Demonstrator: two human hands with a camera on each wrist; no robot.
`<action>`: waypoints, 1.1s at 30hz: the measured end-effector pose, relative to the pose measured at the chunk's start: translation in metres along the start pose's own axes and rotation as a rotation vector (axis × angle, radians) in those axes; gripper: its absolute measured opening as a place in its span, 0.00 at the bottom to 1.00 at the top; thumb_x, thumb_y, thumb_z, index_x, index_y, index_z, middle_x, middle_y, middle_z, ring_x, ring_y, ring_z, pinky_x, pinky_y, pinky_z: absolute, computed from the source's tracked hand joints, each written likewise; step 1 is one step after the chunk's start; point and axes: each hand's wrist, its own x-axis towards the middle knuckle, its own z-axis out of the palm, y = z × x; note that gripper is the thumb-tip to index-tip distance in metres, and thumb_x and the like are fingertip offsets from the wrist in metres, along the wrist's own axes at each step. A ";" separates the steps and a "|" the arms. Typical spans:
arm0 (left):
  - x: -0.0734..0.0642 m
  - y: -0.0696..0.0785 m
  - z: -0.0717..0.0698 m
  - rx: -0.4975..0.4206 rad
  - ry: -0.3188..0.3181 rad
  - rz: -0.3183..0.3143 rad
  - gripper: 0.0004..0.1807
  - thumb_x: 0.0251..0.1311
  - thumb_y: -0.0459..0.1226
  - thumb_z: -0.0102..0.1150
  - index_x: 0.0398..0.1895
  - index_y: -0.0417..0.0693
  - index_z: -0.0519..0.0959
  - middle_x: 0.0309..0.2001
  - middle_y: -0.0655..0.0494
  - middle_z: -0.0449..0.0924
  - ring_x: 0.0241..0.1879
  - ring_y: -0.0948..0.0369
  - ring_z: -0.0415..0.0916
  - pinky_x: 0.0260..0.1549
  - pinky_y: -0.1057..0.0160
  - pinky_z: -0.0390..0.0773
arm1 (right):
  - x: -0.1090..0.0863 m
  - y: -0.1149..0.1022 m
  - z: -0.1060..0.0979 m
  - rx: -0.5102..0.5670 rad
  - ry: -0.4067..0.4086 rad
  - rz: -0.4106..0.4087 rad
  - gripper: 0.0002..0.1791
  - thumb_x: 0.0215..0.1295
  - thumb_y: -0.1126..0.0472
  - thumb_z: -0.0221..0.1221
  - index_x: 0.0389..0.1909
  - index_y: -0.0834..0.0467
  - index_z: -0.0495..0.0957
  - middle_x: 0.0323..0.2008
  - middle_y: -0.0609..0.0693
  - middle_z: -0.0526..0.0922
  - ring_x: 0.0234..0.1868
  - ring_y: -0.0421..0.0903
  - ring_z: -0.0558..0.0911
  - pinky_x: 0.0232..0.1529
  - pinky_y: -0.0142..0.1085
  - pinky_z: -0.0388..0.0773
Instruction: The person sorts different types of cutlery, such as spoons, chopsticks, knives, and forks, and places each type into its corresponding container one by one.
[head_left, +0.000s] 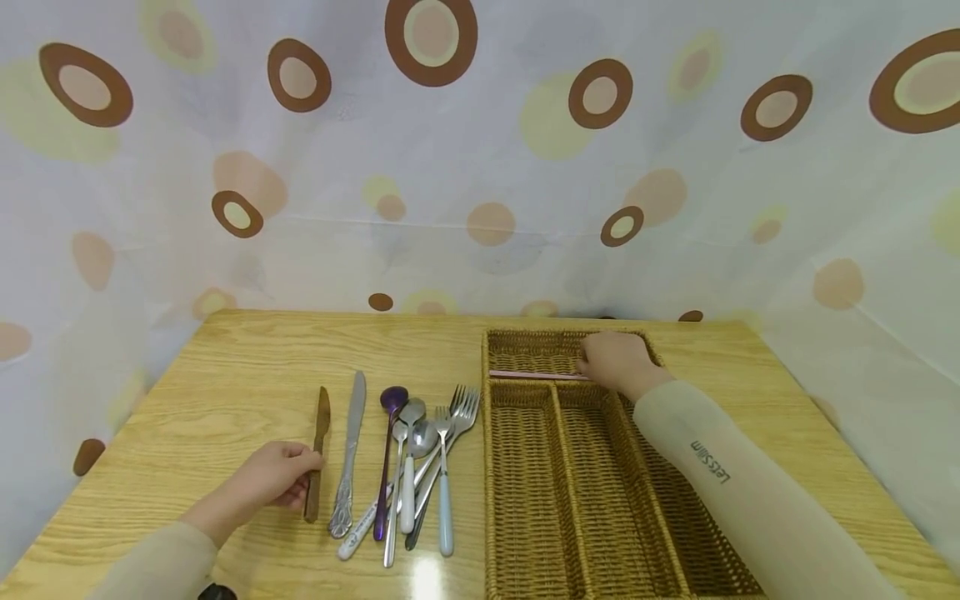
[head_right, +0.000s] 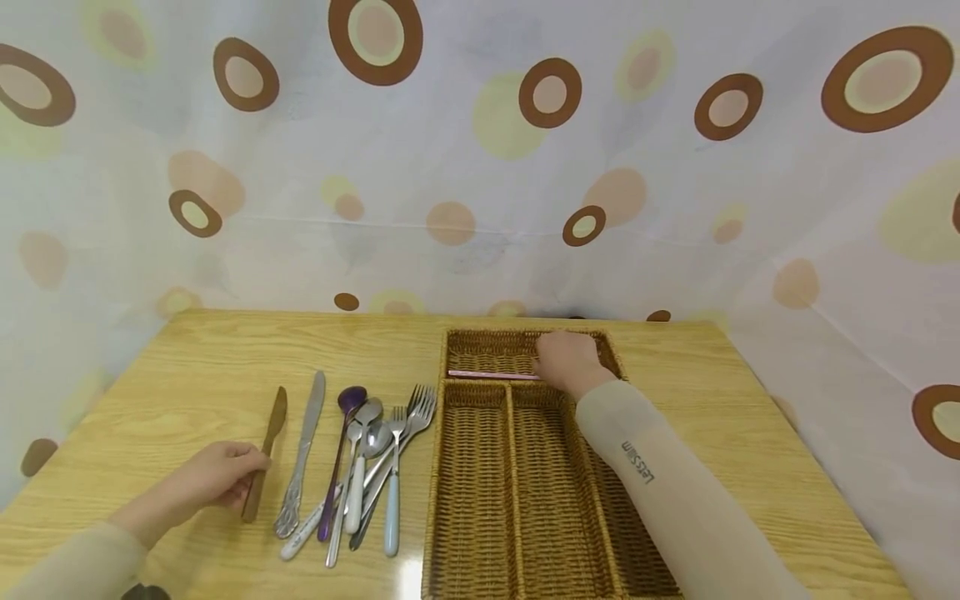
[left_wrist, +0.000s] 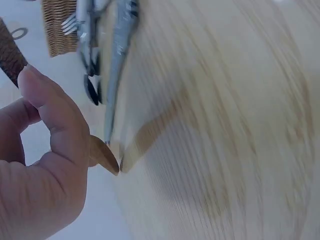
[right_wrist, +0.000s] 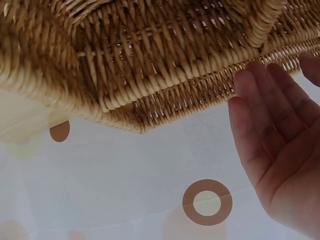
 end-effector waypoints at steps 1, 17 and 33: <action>0.000 0.002 -0.001 -0.033 -0.031 0.011 0.14 0.64 0.39 0.47 0.20 0.48 0.68 0.17 0.60 0.67 0.17 0.68 0.67 0.20 0.71 0.74 | 0.000 0.000 0.000 0.002 0.002 -0.002 0.20 0.67 0.57 0.51 0.14 0.52 0.65 0.11 0.44 0.62 0.14 0.40 0.62 0.17 0.33 0.61; -0.008 0.043 0.036 -0.266 -0.272 0.152 0.13 0.68 0.42 0.45 0.25 0.49 0.62 0.26 0.60 0.66 0.23 0.68 0.65 0.26 0.73 0.74 | -0.003 -0.016 -0.007 0.093 0.032 0.037 0.20 0.67 0.56 0.51 0.13 0.52 0.66 0.11 0.44 0.62 0.14 0.40 0.61 0.16 0.32 0.59; 0.005 0.100 0.096 -0.292 -0.233 0.245 0.12 0.69 0.39 0.45 0.26 0.47 0.62 0.26 0.57 0.68 0.23 0.65 0.70 0.28 0.68 0.78 | -0.008 -0.063 -0.023 0.590 -0.147 -0.020 0.23 0.68 0.45 0.50 0.29 0.59 0.83 0.20 0.50 0.81 0.19 0.44 0.75 0.27 0.38 0.75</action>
